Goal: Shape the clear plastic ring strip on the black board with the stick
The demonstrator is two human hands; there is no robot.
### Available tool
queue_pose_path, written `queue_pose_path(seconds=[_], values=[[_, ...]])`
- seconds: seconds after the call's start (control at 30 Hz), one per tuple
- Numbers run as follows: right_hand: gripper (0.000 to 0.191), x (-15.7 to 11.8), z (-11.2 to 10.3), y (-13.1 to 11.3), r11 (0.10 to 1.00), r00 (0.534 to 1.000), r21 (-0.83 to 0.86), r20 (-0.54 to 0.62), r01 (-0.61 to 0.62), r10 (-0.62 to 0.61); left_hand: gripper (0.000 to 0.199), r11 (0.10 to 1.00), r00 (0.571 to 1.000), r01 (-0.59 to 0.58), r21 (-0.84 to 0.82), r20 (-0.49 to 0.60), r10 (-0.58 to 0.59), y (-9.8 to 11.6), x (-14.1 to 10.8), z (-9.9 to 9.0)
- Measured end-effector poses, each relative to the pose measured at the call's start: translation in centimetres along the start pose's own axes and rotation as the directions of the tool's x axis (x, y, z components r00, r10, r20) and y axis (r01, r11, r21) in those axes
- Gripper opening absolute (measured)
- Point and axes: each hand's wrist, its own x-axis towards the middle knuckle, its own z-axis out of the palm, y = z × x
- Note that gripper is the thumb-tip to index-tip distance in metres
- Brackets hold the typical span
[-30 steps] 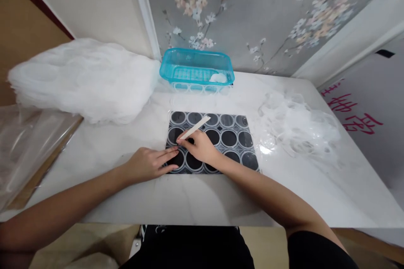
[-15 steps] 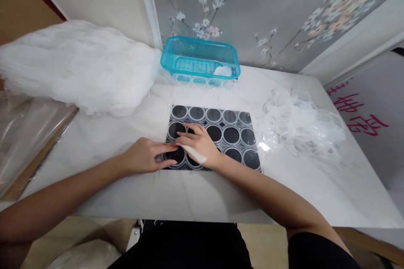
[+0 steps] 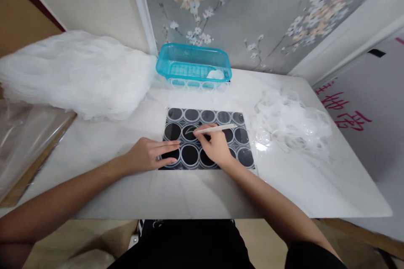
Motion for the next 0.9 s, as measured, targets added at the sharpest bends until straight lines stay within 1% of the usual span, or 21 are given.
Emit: queue_pose_path(seconds=[0.03,0.1,0.23,0.33,0.47,0.6,0.67,0.7,0.73,0.8,0.87,0.9], values=[[0.017,-1.0,0.5,0.1,0.998,0.999,0.040,0.028,-0.041,0.040,0.036,0.999,1.000,-0.031,0.040,-0.001,0.032,0.1,0.3,0.1],[0.017,-1.8,1.3,0.3,0.992,0.996,0.094,0.048,-0.084,0.080,0.039,0.992,0.997,-0.078,0.101,0.018,0.076,0.1,1.1,0.2],[0.017,-1.4,1.8,0.5,0.993,0.996,0.093,0.058,-0.077,0.072,0.042,0.979,0.989,-0.141,0.147,0.056,0.134,-0.1,2.1,0.2],[0.014,-1.5,2.0,0.4,0.995,0.995,0.059,0.064,-0.084,0.081,0.038,0.966,0.984,-0.177,0.186,0.025,0.176,-0.2,2.1,0.4],[0.015,-1.6,2.1,0.4,0.997,0.996,0.042,0.073,-0.064,0.061,0.033,0.957,0.982,-0.179,0.228,-0.017,0.188,0.1,1.7,0.7],[0.016,-1.7,2.0,0.6,1.000,0.998,-0.012,0.058,-0.028,0.028,0.032,0.953,0.982,-0.176,0.247,-0.029,0.189,0.4,1.5,0.9],[0.014,-2.2,2.2,0.4,0.996,0.999,-0.089,0.050,0.015,-0.010,0.032,0.953,0.981,-0.181,0.245,-0.030,0.194,0.5,1.4,1.0],[0.014,-2.7,2.4,0.1,0.987,0.997,-0.150,0.051,0.059,-0.052,0.031,0.954,0.981,-0.179,0.239,-0.027,0.191,0.5,1.3,1.0],[0.013,-3.1,2.6,-0.2,0.968,0.993,-0.225,0.061,0.114,-0.103,0.031,0.957,0.983,-0.176,0.232,-0.018,0.185,0.5,1.2,1.0],[0.015,-3.5,2.9,-0.8,0.895,0.971,-0.377,0.112,0.237,-0.211,0.031,0.964,0.987,-0.162,0.212,0.020,0.161,0.5,1.1,1.1],[0.017,-2.6,2.7,-1.0,0.822,0.949,-0.474,0.170,0.315,-0.265,0.032,0.973,0.989,-0.140,0.181,0.064,0.131,0.4,1.1,1.0],[0.018,-1.5,2.3,-0.7,0.805,0.949,-0.504,0.168,0.314,-0.266,0.032,0.979,0.990,-0.129,0.160,0.078,0.118,0.4,1.0,1.0]])
